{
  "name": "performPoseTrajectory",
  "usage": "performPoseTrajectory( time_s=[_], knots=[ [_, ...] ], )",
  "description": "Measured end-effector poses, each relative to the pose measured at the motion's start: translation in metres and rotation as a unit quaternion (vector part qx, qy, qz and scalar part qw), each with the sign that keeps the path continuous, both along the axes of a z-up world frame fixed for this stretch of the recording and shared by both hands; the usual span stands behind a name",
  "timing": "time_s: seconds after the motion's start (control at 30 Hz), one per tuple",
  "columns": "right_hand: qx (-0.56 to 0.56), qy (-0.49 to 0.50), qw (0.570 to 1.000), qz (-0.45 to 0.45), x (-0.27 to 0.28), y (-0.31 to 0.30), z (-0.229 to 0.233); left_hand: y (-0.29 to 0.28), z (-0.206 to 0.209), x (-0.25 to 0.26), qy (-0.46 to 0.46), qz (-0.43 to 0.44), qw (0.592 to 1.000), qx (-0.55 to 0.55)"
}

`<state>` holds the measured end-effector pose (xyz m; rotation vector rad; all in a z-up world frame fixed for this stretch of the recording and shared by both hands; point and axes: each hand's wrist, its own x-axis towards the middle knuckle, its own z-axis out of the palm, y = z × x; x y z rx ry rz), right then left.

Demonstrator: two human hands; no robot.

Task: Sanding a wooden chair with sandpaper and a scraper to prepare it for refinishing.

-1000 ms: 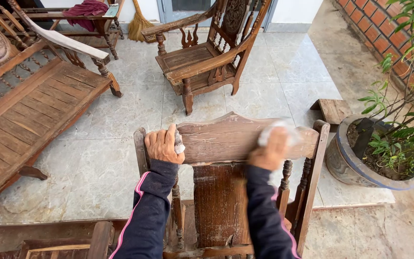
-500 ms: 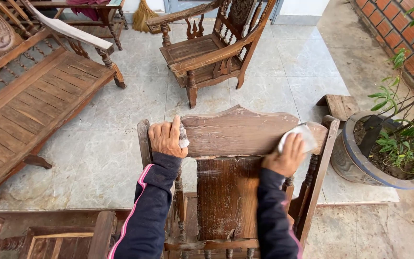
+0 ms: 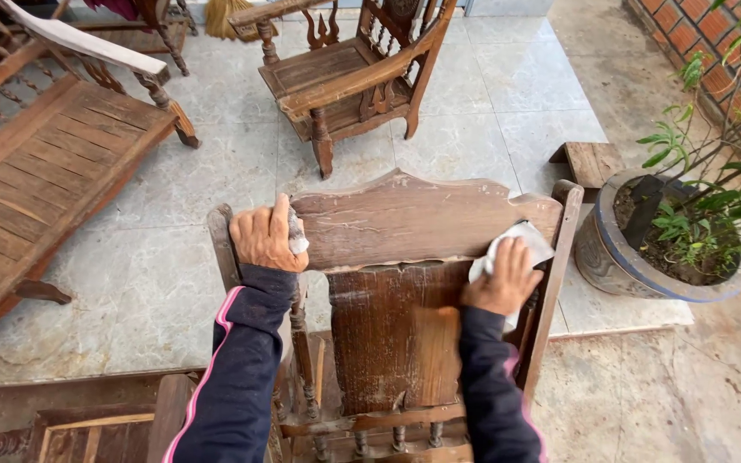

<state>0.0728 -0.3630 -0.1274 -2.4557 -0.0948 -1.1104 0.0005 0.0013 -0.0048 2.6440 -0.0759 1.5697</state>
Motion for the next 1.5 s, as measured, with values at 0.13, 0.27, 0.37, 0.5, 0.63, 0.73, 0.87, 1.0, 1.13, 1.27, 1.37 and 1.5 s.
performPoseTrajectory(
  time_s=[0.13, 0.27, 0.37, 0.5, 0.63, 0.73, 0.87, 1.0, 1.13, 1.27, 1.37, 1.5],
  knots=[
    [-0.006, -0.03, 0.996, 0.084, -0.044, 0.091, 0.013, 0.0, 0.0, 0.001, -0.018, -0.001, 1.0, 0.007],
    [-0.123, -0.013, 0.97, 0.211, -0.059, 0.09, 0.012, 0.002, 0.0, -0.004, 0.003, 0.0, 1.0, 0.01],
    [-0.144, -0.012, 0.98, 0.139, -0.041, 0.02, 0.003, 0.003, 0.003, -0.002, 0.012, -0.005, 1.0, 0.012],
    [0.037, 0.024, 0.999, 0.014, -0.032, 0.015, -0.002, 0.0, 0.0, -0.001, 0.0, 0.002, 1.0, 0.006],
    [-0.021, 0.02, 0.987, 0.157, -0.062, 0.108, 0.015, 0.001, 0.003, -0.005, -0.004, 0.002, 1.0, 0.015],
    [-0.122, -0.026, 0.963, 0.24, -0.059, 0.11, 0.042, -0.004, 0.006, -0.004, -0.002, -0.001, 1.0, 0.012],
    [-0.204, -0.066, 0.974, 0.081, -0.006, 0.021, 0.06, -0.003, 0.007, 0.0, 0.004, 0.001, 1.0, 0.009],
    [-0.042, -0.014, 0.999, -0.014, 0.014, 0.008, 0.046, -0.007, 0.007, -0.002, -0.007, 0.012, 1.0, 0.008],
    [-0.039, -0.066, 0.982, 0.172, -0.037, 0.114, 0.039, -0.005, 0.008, -0.002, -0.011, 0.022, 0.999, 0.023],
    [-0.197, -0.061, 0.947, 0.244, -0.027, 0.103, 0.027, -0.004, 0.006, -0.001, -0.005, 0.011, 1.0, 0.016],
    [-0.146, -0.076, 0.969, 0.182, 0.017, 0.031, 0.041, -0.004, 0.006, -0.001, 0.0, 0.014, 1.0, 0.011],
    [-0.075, -0.028, 0.996, 0.027, 0.011, 0.024, 0.096, -0.007, 0.009, -0.003, 0.007, 0.039, 0.999, 0.004]
  ],
)
